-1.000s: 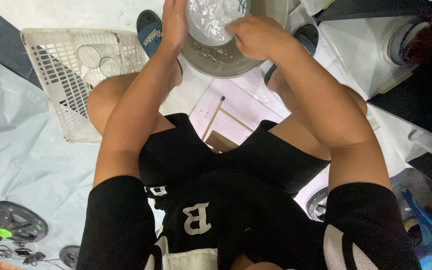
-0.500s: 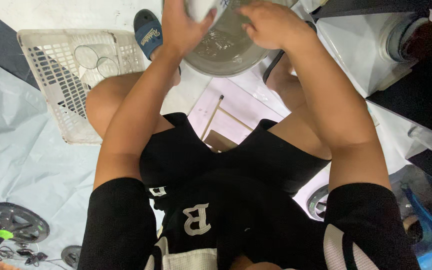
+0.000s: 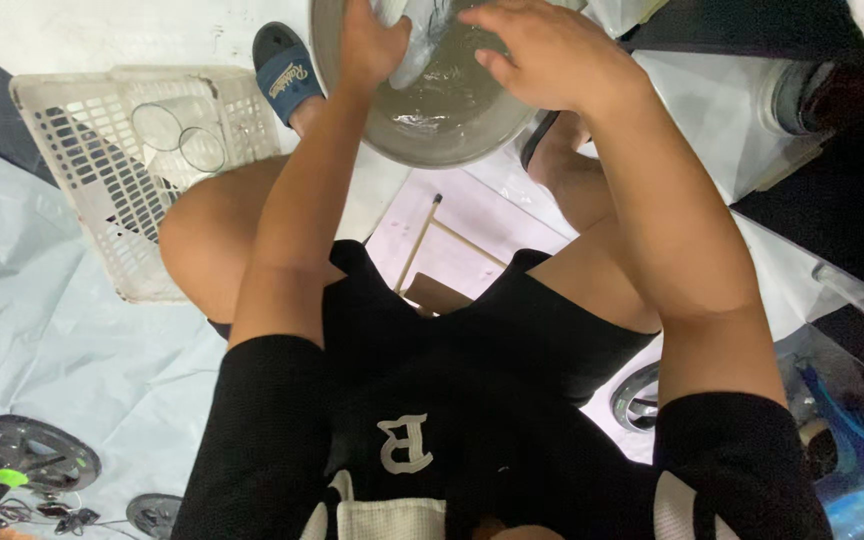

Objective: The person washes several small dishes and glasses by hand in a metal basin filled with water. They rinse each item and place it into a white plastic basket beside them.

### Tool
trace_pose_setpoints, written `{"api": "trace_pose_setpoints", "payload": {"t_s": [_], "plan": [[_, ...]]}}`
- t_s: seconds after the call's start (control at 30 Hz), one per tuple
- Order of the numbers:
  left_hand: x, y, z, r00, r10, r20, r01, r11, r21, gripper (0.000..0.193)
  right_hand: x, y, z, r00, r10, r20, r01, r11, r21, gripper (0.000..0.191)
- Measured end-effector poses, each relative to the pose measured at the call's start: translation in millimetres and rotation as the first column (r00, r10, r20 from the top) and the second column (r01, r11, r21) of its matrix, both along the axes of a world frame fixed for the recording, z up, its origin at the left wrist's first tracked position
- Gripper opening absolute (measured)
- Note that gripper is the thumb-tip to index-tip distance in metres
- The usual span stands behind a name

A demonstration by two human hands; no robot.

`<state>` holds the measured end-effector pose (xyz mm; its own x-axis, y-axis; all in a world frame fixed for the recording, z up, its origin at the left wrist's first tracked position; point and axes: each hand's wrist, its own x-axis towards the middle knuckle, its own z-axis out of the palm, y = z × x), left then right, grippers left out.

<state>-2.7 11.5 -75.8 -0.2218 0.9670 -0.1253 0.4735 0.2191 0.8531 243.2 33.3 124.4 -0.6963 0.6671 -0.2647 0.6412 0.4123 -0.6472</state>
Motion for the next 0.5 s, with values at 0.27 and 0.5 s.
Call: {"api": "trace_pose_setpoints", "payload": {"t_s": [0.27,0.5], "plan": [[36,-5,-50,0.970,0.156,0.185,-0.056,0.890,-0.453,0.047,4,2,-1,0.999,-0.035,0.007,0.035,0.999,-0.032,0.043],[28,-8,-44,0.808,0.340,0.481,-0.111,0.890,-0.443,0.044,13,4,-6,0.997,-0.015,-0.080,0.015,1.000,-0.002,0.036]]}}
